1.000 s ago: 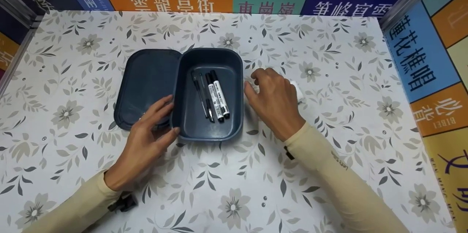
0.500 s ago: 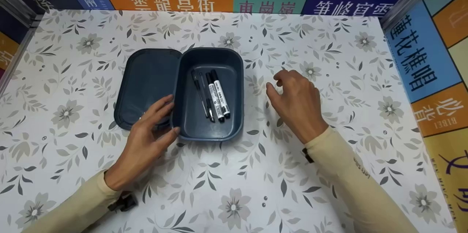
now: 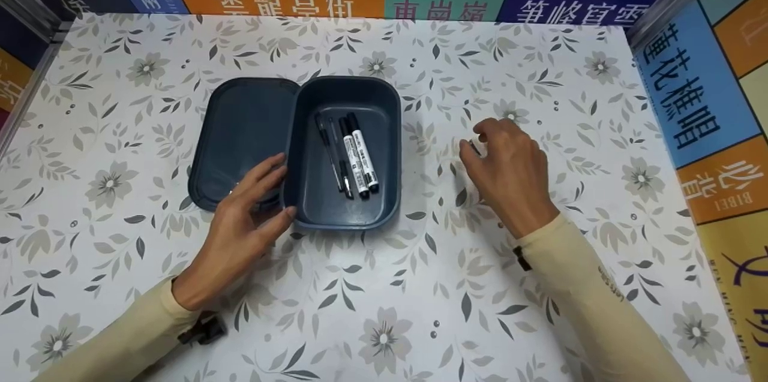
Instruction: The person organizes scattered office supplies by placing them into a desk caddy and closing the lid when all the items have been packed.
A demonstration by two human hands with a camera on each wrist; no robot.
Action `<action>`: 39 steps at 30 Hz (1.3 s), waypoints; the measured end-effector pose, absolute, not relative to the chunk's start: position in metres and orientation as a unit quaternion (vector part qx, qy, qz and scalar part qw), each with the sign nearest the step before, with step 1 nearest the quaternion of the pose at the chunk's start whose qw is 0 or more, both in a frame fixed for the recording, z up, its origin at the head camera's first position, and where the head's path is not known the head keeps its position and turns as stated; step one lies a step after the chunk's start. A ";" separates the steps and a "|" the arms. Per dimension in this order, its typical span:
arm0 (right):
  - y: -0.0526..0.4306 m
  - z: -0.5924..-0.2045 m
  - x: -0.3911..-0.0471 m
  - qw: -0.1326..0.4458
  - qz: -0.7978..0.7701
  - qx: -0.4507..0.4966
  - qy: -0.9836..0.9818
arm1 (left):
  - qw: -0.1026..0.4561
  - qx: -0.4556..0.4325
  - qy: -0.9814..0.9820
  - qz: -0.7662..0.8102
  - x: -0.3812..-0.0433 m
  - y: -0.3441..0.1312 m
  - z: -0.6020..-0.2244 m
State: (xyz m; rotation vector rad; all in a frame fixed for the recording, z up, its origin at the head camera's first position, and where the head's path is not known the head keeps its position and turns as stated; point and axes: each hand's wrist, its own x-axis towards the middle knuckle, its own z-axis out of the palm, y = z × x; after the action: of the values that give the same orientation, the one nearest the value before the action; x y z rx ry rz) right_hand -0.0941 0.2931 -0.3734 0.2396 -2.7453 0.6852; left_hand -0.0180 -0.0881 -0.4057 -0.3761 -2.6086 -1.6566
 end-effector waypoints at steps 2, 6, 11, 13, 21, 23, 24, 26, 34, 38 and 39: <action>0.296 -0.374 -0.095 0.143 0.237 0.076 -0.958 | 0.017 -0.121 -0.839 -0.530 -0.018 -0.088 -0.406; 0.302 -0.376 -0.096 0.112 0.235 0.060 -0.964 | 0.016 -0.120 -0.836 -0.535 -0.018 -0.088 -0.407; 0.310 -0.380 -0.097 0.071 0.224 0.046 -0.971 | 0.012 -0.122 -0.831 -0.542 -0.018 -0.088 -0.406; 0.312 -0.381 -0.098 0.063 0.220 0.043 -0.973 | 0.011 -0.123 -0.828 -0.547 -0.018 -0.088 -0.407; 0.316 -0.384 -0.099 0.036 0.208 0.029 -0.977 | 0.019 -0.127 -0.829 -0.544 -0.019 -0.088 -0.407; 0.317 -0.385 -0.100 0.026 0.205 0.023 -0.978 | 0.019 -0.126 -0.830 -0.543 -0.019 -0.088 -0.407; 0.317 -0.385 -0.101 0.020 0.204 0.020 -0.979 | 0.019 -0.126 -0.829 -0.544 -0.019 -0.088 -0.407; 0.318 -0.387 -0.101 0.013 0.203 0.015 -0.979 | 0.016 -0.125 -0.825 -0.550 -0.019 -0.088 -0.407; 0.321 -0.393 -0.108 -0.006 0.200 0.004 -0.980 | 0.017 -0.122 -0.827 -0.548 -0.019 -0.088 -0.407; 0.322 -0.395 -0.110 -0.006 0.200 0.005 -0.980 | 0.014 -0.123 -0.822 -0.556 -0.019 -0.088 -0.406; 0.322 -0.395 -0.110 -0.006 0.200 0.005 -0.980 | 0.013 -0.123 -0.820 -0.558 -0.019 -0.088 -0.407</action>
State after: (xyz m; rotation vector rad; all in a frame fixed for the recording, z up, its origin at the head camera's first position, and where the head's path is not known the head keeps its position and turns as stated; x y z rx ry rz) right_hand -0.1100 0.3224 -0.3951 0.0165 -3.0898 0.6310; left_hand -0.0187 -0.0879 -0.4066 -0.3831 -2.5566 -1.7395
